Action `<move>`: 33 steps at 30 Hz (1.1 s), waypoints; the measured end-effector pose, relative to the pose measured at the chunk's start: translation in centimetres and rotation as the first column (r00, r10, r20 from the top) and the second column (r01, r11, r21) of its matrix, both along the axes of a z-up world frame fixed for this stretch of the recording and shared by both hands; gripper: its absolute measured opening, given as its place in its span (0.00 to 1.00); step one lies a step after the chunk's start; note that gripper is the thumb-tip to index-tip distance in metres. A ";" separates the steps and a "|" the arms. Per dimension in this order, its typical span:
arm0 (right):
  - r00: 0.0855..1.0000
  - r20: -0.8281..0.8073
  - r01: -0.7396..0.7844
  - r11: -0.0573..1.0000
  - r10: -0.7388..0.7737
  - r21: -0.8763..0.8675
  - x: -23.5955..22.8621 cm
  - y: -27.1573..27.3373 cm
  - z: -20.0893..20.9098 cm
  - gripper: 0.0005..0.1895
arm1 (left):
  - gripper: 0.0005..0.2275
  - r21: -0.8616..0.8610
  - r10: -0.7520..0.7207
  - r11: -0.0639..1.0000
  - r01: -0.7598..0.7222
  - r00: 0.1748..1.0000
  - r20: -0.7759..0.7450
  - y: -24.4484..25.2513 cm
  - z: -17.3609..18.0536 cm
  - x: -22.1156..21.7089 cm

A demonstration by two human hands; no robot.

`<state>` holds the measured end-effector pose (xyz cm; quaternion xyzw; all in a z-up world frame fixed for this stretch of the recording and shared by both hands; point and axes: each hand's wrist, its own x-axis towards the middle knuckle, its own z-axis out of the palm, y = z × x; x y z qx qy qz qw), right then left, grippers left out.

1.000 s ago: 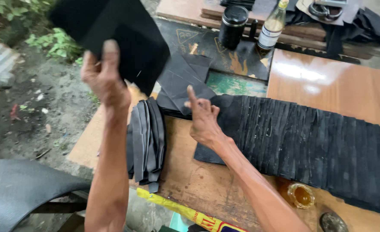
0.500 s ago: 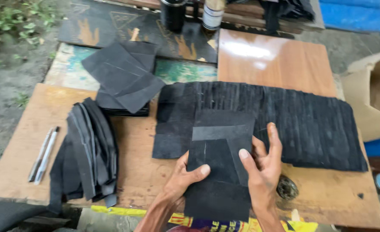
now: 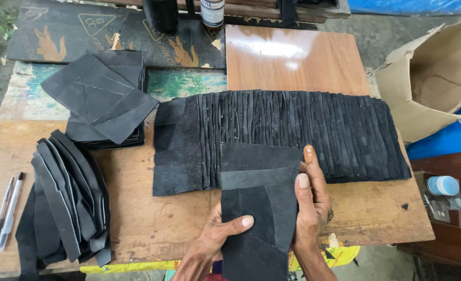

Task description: The person applies a liquid adhesive from a small glass jar onto the edges of black rectangular material pieces using their fingers. They then fold the treated edges and place the finished pieces into a stack on the table. The process is repeated for multiple pieces.

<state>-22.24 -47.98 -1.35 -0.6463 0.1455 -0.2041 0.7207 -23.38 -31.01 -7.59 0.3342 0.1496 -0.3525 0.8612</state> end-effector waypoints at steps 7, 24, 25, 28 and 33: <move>1.000 0.023 -0.015 1.000 0.015 0.017 0.2 -0.2 -0.1 0.26 | 0.17 -0.009 -0.009 1.000 0.009 0.999 0.041 -0.2 -0.2 0.2; 0.987 0.007 -0.154 0.965 0.159 -0.211 -0.5 0.1 0.1 0.31 | 0.20 -0.004 0.025 1.000 -0.025 1.000 -0.004 0.2 0.3 0.7; 0.987 0.011 -0.155 0.970 0.160 -0.189 -0.4 0.1 0.1 0.30 | 0.20 -0.001 0.031 1.000 -0.031 0.999 -0.006 0.2 0.5 0.9; 0.984 -0.023 -0.174 0.912 0.178 -0.372 -1.7 0.3 -0.2 0.30 | 0.21 -0.034 0.106 0.994 -0.107 0.994 -0.015 0.5 1.0 1.5; 0.975 0.108 -0.127 0.890 0.192 -0.439 -2.4 0.2 -1.0 0.25 | 0.22 0.074 0.077 0.994 -0.080 0.996 0.041 0.9 0.4 2.0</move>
